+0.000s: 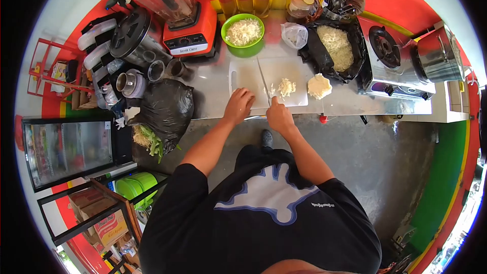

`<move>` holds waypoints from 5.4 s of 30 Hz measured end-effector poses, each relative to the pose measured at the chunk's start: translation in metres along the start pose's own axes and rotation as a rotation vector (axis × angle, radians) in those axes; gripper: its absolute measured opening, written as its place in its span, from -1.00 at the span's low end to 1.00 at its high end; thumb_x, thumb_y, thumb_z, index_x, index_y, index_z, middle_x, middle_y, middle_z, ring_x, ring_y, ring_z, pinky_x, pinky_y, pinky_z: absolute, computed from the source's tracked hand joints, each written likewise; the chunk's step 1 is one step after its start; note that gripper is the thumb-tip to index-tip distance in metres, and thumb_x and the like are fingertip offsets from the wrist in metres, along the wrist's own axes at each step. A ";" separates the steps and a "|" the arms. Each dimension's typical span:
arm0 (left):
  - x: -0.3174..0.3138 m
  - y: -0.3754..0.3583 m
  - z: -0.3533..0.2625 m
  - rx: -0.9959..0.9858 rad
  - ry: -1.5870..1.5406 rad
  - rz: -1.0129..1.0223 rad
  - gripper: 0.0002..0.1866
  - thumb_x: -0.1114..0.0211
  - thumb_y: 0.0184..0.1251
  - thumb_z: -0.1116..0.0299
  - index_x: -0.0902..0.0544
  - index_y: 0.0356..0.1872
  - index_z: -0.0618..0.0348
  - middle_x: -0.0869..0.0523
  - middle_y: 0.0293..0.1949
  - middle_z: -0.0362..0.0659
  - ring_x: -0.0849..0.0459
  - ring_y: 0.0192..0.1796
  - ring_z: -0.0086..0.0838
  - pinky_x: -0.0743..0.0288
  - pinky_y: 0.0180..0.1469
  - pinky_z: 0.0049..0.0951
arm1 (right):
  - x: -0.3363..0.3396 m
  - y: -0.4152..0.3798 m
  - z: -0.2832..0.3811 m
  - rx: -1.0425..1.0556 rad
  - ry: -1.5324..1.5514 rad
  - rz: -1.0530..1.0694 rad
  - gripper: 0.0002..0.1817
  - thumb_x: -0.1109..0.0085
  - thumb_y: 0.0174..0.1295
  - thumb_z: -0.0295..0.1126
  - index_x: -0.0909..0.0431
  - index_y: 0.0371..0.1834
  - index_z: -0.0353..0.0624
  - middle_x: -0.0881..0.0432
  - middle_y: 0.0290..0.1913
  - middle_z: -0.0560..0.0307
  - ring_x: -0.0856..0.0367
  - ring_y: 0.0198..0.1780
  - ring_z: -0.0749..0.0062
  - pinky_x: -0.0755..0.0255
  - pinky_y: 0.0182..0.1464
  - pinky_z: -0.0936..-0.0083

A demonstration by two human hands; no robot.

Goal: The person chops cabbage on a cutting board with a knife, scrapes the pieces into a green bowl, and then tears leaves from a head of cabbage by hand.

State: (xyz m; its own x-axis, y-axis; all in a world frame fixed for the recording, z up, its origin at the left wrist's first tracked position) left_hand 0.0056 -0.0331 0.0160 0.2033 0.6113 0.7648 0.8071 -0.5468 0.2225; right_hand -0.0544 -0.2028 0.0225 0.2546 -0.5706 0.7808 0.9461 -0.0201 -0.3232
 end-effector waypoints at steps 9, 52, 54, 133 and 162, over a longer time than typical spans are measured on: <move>-0.008 0.023 -0.016 0.142 -0.106 -0.091 -0.78 -0.41 0.22 0.48 -0.62 -0.13 0.18 -0.66 -0.14 -0.10 -0.59 0.00 -0.12 -0.49 0.07 -0.18 | 0.008 -0.009 -0.035 -0.095 0.142 -0.081 -0.66 -0.04 0.35 -0.35 -0.28 0.03 -0.39 -0.65 -0.26 -0.55 -0.67 -0.16 -0.48 -0.54 -0.05 -0.21; -0.025 0.022 -0.023 0.010 0.008 -0.227 -0.87 -0.30 0.23 0.50 -0.65 -0.21 0.19 -0.66 -0.22 -0.12 -0.61 -0.11 -0.15 -0.50 -0.01 -0.16 | 0.014 -0.020 0.016 -0.070 -0.240 0.147 -0.61 -0.06 0.35 -0.44 -0.27 0.15 -0.41 -0.75 -0.19 -0.31 -0.78 -0.11 -0.19 -0.67 -0.07 0.06; -0.026 0.022 -0.023 0.006 0.000 -0.230 -0.88 -0.29 0.22 0.50 -0.64 -0.23 0.20 -0.66 -0.22 -0.12 -0.61 -0.11 -0.14 -0.50 0.00 -0.15 | 0.005 -0.022 0.015 -0.110 -0.288 0.109 -0.62 -0.08 0.35 -0.42 -0.30 0.13 -0.40 -0.77 -0.23 -0.22 -0.80 -0.15 -0.13 -0.69 -0.14 0.11; 0.015 -0.009 0.016 -0.213 0.008 0.020 -0.65 -0.27 0.41 0.26 -0.63 0.19 0.00 -0.62 0.24 -0.27 -0.49 0.29 -0.28 -0.34 0.27 -0.19 | -0.020 -0.004 0.046 -0.309 -0.250 0.279 -0.35 -0.12 0.24 -0.53 -0.06 0.35 -0.50 -0.68 -0.04 -0.51 -0.71 0.06 -0.29 -0.59 0.10 0.01; 0.009 -0.003 0.021 -0.113 0.063 -0.021 -0.79 -0.28 0.39 0.27 -0.69 0.00 -0.07 -0.61 0.16 -0.23 -0.49 0.28 -0.24 -0.32 0.25 -0.17 | -0.038 -0.009 0.049 -0.256 -0.252 0.146 -0.61 0.00 0.39 -0.43 -0.16 0.17 -0.39 -0.71 -0.08 -0.42 -0.74 0.00 -0.22 -0.63 0.07 0.03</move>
State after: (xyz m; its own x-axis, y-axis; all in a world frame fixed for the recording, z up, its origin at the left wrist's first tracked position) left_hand 0.0164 -0.0138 0.0091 0.1485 0.5883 0.7949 0.7427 -0.5971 0.3032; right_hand -0.0623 -0.1407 0.0224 0.4545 -0.3637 0.8131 0.8239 -0.1754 -0.5390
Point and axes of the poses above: each hand's wrist, its own y-axis towards the middle knuckle, its own x-axis out of the back of the hand, z = x × y, the point moved 4 cm from there along y, towards the middle knuckle
